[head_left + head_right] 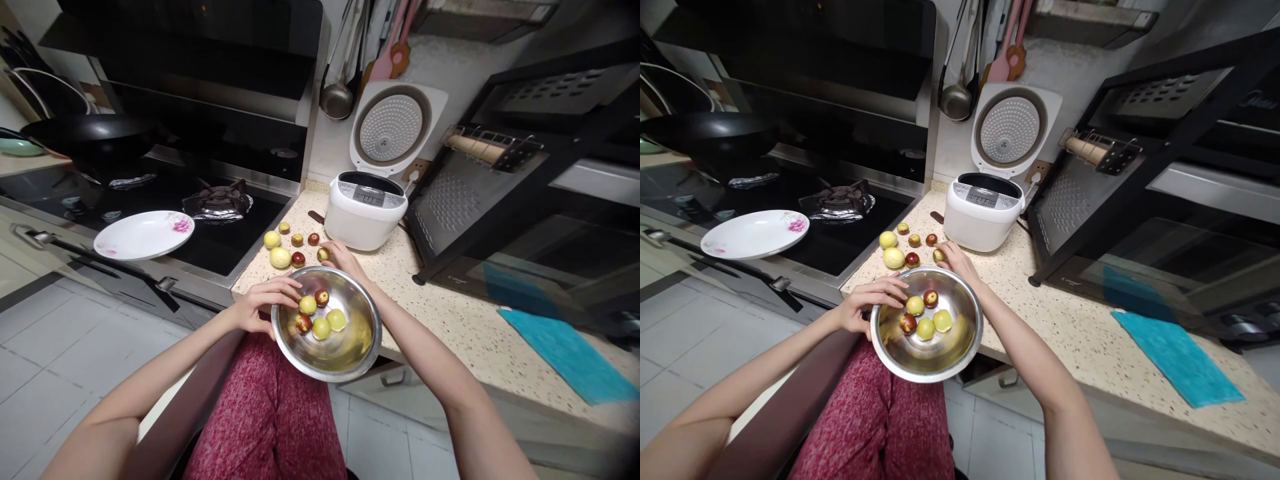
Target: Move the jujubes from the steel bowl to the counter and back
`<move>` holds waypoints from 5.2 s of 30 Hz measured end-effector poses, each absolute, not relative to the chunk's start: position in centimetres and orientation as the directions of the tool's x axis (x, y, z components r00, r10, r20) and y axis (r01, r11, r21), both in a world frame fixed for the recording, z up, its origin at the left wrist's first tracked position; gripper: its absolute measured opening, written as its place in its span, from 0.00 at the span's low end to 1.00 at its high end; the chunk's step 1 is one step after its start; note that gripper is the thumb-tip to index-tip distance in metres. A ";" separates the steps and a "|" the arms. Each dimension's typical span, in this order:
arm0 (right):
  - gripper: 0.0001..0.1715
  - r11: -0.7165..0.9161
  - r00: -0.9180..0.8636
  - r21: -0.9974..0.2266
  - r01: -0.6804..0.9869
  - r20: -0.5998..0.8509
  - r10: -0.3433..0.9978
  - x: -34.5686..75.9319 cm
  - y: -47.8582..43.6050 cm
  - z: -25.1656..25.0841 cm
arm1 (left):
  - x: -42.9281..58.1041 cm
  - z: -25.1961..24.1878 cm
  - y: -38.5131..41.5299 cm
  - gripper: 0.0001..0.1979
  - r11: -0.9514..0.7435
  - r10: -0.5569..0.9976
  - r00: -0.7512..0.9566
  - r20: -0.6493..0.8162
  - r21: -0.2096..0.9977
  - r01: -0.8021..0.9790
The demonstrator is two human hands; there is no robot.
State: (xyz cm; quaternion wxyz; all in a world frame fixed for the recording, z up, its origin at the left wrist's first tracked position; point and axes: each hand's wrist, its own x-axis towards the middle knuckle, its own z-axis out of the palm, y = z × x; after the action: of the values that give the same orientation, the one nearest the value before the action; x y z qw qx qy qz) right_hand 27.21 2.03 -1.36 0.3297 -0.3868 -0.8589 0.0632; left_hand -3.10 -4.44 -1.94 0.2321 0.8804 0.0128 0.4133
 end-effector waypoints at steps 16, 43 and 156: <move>0.18 0.733 -0.333 -0.532 0.424 0.661 0.672 27.6 -0.8 3.9 | -3.0 -2.1 -4.4 0.31 -0.892 0.230 0.651 0.724 0.424 -0.157; 0.23 0.565 -0.892 -0.805 0.182 0.107 0.440 26.9 -5.3 7.2 | -3.0 -1.7 -4.5 0.31 -0.894 0.232 0.660 0.715 0.424 -0.145; 0.13 0.705 -0.766 -0.414 0.576 0.026 0.642 28.3 -8.9 7.6 | -2.3 -2.5 -4.3 0.24 -0.892 0.185 0.600 0.778 0.389 -0.229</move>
State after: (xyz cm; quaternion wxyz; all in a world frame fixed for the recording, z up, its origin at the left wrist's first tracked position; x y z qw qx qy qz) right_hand 28.25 -8.93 7.55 0.0846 -0.3312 -0.9193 0.1950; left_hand -2.27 -4.35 -2.49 0.2320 0.8638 -0.0127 0.4471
